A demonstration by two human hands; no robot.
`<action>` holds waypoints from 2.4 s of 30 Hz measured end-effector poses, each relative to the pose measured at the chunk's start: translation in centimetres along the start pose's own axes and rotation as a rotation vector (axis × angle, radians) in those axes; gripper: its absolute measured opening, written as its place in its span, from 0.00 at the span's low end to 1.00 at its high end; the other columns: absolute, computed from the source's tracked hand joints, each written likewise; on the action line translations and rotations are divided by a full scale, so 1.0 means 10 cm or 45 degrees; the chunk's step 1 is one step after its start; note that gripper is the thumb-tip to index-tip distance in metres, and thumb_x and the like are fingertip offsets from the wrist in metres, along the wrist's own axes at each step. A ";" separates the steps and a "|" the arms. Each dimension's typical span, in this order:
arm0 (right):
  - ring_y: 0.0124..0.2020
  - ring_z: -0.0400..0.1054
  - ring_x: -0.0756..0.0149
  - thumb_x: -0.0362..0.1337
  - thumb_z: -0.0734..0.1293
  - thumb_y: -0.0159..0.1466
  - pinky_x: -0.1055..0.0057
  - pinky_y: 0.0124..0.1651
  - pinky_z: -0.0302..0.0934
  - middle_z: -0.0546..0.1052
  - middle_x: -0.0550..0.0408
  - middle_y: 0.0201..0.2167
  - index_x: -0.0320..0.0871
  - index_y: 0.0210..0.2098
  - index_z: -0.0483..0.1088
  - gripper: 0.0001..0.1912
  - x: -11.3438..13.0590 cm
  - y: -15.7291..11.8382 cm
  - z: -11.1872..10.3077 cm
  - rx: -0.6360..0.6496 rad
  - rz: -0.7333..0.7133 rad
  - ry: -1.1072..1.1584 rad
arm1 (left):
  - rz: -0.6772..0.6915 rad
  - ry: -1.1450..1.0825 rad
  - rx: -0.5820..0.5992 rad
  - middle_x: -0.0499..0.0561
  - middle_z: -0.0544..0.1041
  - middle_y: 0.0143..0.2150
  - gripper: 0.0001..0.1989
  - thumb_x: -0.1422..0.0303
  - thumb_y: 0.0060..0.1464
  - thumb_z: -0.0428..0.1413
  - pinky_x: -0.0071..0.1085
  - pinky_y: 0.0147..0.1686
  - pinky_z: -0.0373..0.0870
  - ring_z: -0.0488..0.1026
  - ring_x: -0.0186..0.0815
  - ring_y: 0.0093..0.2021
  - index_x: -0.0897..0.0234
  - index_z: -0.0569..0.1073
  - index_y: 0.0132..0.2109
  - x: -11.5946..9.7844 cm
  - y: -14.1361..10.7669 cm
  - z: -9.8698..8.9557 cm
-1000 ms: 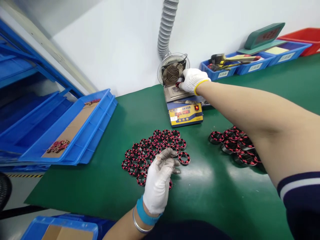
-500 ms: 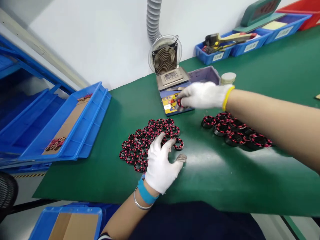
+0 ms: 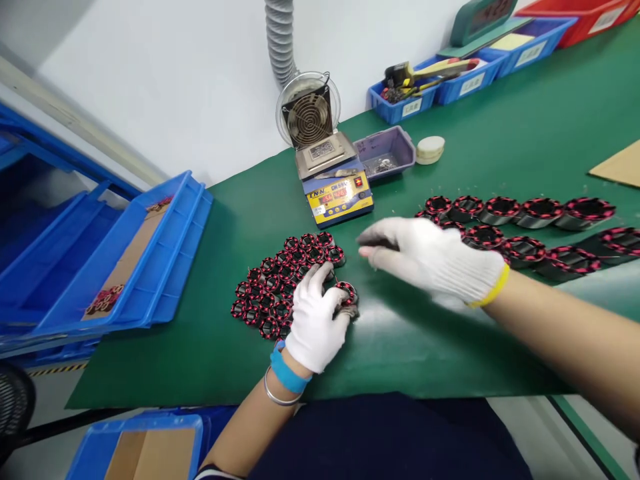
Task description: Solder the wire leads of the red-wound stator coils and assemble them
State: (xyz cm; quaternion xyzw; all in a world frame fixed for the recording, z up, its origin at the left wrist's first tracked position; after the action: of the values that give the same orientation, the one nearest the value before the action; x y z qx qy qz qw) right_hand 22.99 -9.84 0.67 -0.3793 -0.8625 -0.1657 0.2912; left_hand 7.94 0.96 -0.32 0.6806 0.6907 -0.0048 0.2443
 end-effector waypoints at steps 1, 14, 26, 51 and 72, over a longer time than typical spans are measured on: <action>0.45 0.74 0.59 0.47 0.67 0.61 0.68 0.46 0.68 0.78 0.47 0.49 0.42 0.54 0.76 0.25 0.02 -0.08 0.14 0.126 0.023 0.212 | 0.046 -0.046 -0.030 0.59 0.67 0.66 0.05 0.71 0.54 0.61 0.55 0.61 0.65 0.64 0.54 0.66 0.59 0.75 0.40 -0.04 -0.01 -0.04; 0.28 0.70 0.74 0.36 0.75 0.48 0.78 0.31 0.66 0.75 0.56 0.30 0.37 0.46 0.67 0.27 0.50 -0.44 1.00 0.305 0.620 1.530 | -0.476 -0.443 -0.251 0.64 0.77 0.57 0.33 0.66 0.47 0.63 0.50 0.57 0.74 0.76 0.54 0.56 0.64 0.68 0.61 0.25 -0.10 -0.17; 0.46 0.74 0.52 0.47 0.74 0.51 0.55 0.47 0.71 0.78 0.47 0.47 0.46 0.49 0.75 0.27 0.25 -0.50 0.59 -0.138 0.327 0.653 | -0.542 -0.696 -0.180 0.52 0.82 0.36 0.20 0.74 0.50 0.57 0.36 0.39 0.75 0.77 0.40 0.32 0.60 0.78 0.51 0.35 -0.09 -0.11; 0.36 0.76 0.61 0.47 0.77 0.49 0.65 0.39 0.75 0.79 0.44 0.42 0.39 0.46 0.73 0.28 0.16 -0.45 0.51 -0.292 0.366 1.136 | -0.347 -1.797 -0.727 0.42 0.65 0.18 0.17 0.59 0.61 0.59 0.23 0.19 0.59 0.60 0.26 0.16 0.62 0.71 0.27 0.36 -0.19 -0.56; 0.59 0.66 0.50 0.54 0.62 0.62 0.59 0.57 0.57 0.74 0.36 0.52 0.27 0.55 0.73 0.37 0.52 1.92 -0.91 -0.394 0.270 -0.500 | -1.053 -2.224 -0.507 0.49 0.76 0.22 0.29 0.43 0.46 0.65 0.20 0.14 0.59 0.66 0.26 0.16 0.68 0.76 0.36 0.42 -0.19 0.10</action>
State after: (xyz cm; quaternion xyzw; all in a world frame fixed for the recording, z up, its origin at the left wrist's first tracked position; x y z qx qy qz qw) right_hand 37.99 1.07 12.23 -0.5325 -0.8223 -0.1872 0.0727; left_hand 6.66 4.41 -3.30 0.0893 0.4393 -0.4743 0.7577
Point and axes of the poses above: each hand's wrist, its own y-axis towards the middle knuckle, its own z-axis out of the palm, x = y × z, the point moved 9 cm from there along y, towards the middle knuckle
